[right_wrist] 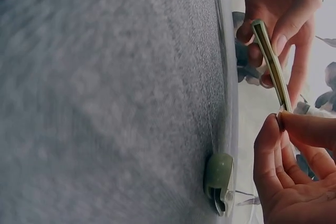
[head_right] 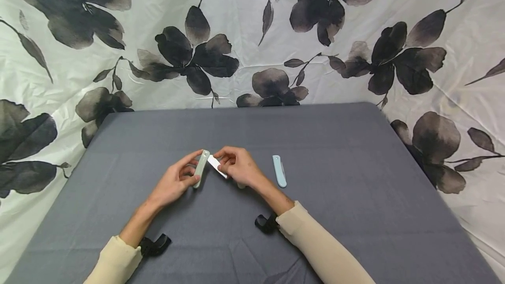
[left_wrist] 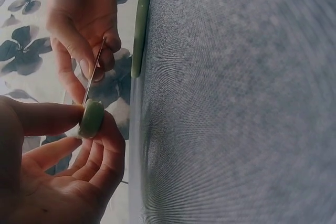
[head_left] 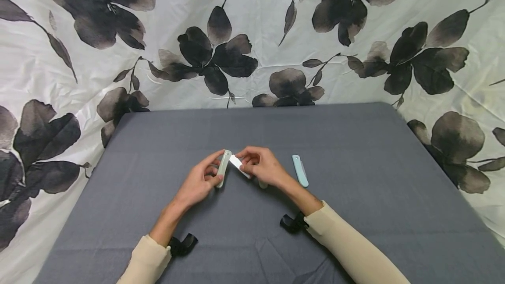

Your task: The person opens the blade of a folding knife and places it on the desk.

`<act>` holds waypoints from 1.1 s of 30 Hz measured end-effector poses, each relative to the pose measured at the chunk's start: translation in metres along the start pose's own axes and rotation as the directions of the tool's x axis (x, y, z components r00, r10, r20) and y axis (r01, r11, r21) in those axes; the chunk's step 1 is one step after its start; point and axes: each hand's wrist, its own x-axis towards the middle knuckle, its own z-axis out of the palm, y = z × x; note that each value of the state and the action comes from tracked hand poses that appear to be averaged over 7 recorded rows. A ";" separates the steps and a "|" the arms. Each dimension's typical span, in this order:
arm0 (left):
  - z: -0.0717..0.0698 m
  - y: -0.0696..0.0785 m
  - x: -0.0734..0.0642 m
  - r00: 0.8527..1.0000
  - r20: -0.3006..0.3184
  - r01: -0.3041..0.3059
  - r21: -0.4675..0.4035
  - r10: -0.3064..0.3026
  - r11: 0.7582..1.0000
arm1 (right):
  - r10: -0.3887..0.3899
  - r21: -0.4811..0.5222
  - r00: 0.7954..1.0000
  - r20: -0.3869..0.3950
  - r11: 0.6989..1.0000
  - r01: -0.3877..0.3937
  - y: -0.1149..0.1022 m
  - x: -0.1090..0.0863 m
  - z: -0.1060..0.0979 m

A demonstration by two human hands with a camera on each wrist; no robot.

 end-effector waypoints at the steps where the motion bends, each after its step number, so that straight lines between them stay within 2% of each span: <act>1: 0.000 0.000 0.000 1.000 0.004 -0.001 0.000 0.001 1.000 | 0.001 0.001 1.000 0.001 1.000 -0.001 0.000 0.000 -0.001; 10: -0.002 0.001 0.003 1.000 0.025 -0.012 0.023 0.012 1.000 | 0.016 -0.005 1.000 0.012 1.000 -0.016 0.000 -0.001 -0.008; 15: -0.003 0.003 0.003 1.000 0.024 0.002 0.048 -0.003 0.999 | 0.011 -0.017 1.000 0.011 1.000 -0.011 -0.002 -0.001 -0.009; 23: -0.007 0.004 0.005 1.000 0.026 -0.004 0.045 0.003 0.999 | 0.004 -0.031 1.000 0.016 1.000 -0.003 -0.003 0.001 -0.010; 29: -0.009 0.004 0.006 0.999 0.042 -0.018 0.045 0.016 0.999 | -0.016 -0.076 1.000 0.016 0.997 0.018 -0.003 0.001 -0.012; 33: -0.010 0.005 0.006 0.998 0.056 -0.006 0.054 0.003 0.999 | -0.009 -0.104 1.000 0.010 0.995 0.010 -0.002 0.000 -0.014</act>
